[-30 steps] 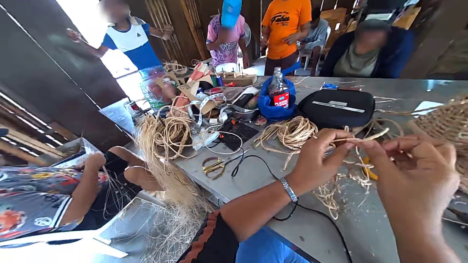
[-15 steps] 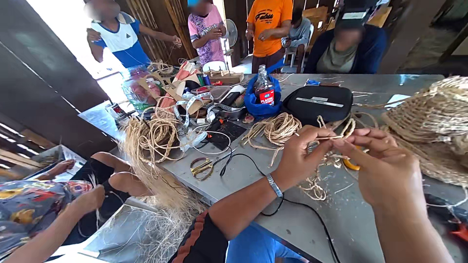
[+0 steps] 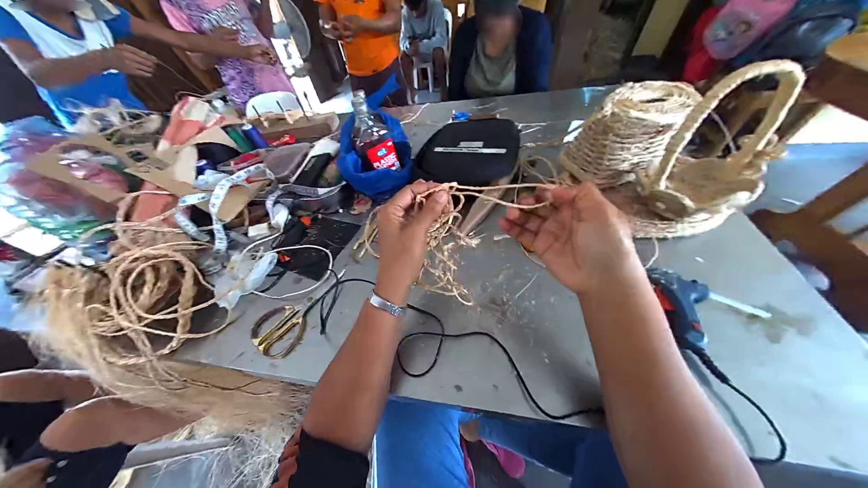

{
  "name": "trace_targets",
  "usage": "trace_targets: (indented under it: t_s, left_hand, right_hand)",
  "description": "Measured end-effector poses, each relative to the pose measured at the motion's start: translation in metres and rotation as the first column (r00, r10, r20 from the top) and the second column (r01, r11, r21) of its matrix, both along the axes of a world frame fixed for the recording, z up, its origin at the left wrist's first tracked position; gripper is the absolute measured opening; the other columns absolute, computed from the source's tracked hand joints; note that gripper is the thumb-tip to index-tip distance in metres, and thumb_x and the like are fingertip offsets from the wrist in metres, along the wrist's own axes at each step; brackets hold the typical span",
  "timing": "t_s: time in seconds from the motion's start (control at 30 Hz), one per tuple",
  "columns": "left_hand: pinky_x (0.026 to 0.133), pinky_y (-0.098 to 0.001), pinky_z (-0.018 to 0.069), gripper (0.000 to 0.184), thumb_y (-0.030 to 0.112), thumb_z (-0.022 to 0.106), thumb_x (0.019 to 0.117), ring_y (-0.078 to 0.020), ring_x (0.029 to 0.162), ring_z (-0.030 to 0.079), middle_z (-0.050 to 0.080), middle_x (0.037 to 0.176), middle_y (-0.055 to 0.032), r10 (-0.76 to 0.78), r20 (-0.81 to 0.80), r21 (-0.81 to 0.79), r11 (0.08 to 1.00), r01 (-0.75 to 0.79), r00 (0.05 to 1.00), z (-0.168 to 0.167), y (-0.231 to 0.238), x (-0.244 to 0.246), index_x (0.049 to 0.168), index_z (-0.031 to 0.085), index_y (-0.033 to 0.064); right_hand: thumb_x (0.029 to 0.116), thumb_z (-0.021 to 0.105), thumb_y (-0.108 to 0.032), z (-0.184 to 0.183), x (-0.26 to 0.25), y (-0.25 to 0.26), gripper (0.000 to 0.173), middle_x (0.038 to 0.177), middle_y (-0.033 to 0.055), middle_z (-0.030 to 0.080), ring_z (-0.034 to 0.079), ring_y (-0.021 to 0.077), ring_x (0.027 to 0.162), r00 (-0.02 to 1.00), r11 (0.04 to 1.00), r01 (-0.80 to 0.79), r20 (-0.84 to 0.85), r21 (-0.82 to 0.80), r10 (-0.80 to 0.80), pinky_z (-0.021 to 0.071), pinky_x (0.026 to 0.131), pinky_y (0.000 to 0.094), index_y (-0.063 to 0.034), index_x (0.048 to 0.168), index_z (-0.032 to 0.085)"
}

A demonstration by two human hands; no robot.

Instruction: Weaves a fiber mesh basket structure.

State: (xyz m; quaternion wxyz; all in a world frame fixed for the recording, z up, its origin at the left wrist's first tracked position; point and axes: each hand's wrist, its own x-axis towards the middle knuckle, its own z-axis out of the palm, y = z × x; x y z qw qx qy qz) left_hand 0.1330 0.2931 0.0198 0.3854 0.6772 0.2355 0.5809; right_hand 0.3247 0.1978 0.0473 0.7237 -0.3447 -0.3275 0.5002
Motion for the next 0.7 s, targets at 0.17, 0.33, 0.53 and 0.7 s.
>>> trace_targets:
  t_s: [0.17,0.33,0.53,0.7]
  left_hand:
    - [0.082,-0.0276,0.0577,0.017,0.012,0.063,0.1005,-0.0084,0.084,0.067,0.07,0.095,-0.0017,-0.008,-0.018,0.008,1.0,0.008,1.0,-0.004,0.0,0.003,0.114,0.068,0.0026]
    - [0.087,-0.0326,0.0578,0.021,0.013,0.062,0.101,-0.0129,0.09,0.068,0.071,0.099,-0.0053,0.157,0.066,0.013,0.987,-0.158,0.985,-0.003,0.034,-0.019,0.114,0.068,-0.0017]
    - [0.083,-0.0314,0.0574,0.024,0.019,0.061,0.1024,-0.0109,0.086,0.068,0.071,0.098,-0.0057,0.18,-0.088,0.059,0.983,-0.175,0.98,-0.002,0.021,-0.013,0.116,0.068,0.0002]
    - [0.084,-0.0326,0.06,0.02,0.013,0.064,0.1005,-0.0125,0.088,0.07,0.071,0.103,-0.0063,-0.004,-0.185,0.114,0.993,0.026,0.983,-0.006,-0.004,0.007,0.116,0.067,0.0006]
  right_hand:
    - [0.1111,0.03,-0.016,-0.001,0.008,0.003,0.026,0.081,0.0016,0.066,0.071,0.0189,0.084,0.999,0.987,0.023,-0.033,0.159,-0.018,0.0602,0.092,0.0432,-0.0129,0.096,0.052]
    - [0.1111,0.04,-0.028,0.011,0.058,-0.02,0.022,0.069,-0.0102,0.052,0.041,-0.0059,0.041,0.873,0.81,-0.487,0.171,0.327,0.456,0.0384,0.037,0.0079,-0.0219,0.124,0.056]
    - [0.1014,0.063,-0.015,0.001,0.057,-0.016,0.028,0.113,0.0207,0.07,0.067,0.0363,0.101,0.154,0.925,0.334,0.958,0.18,-0.243,0.0541,0.087,0.0586,-0.0015,0.125,0.069]
    - [0.0976,0.063,-0.017,-0.007,0.008,-0.001,0.032,0.149,0.0229,0.048,0.046,0.0444,0.134,-0.035,0.78,0.328,0.832,0.532,-0.553,0.0416,0.104,0.0617,-0.005,0.127,0.068]
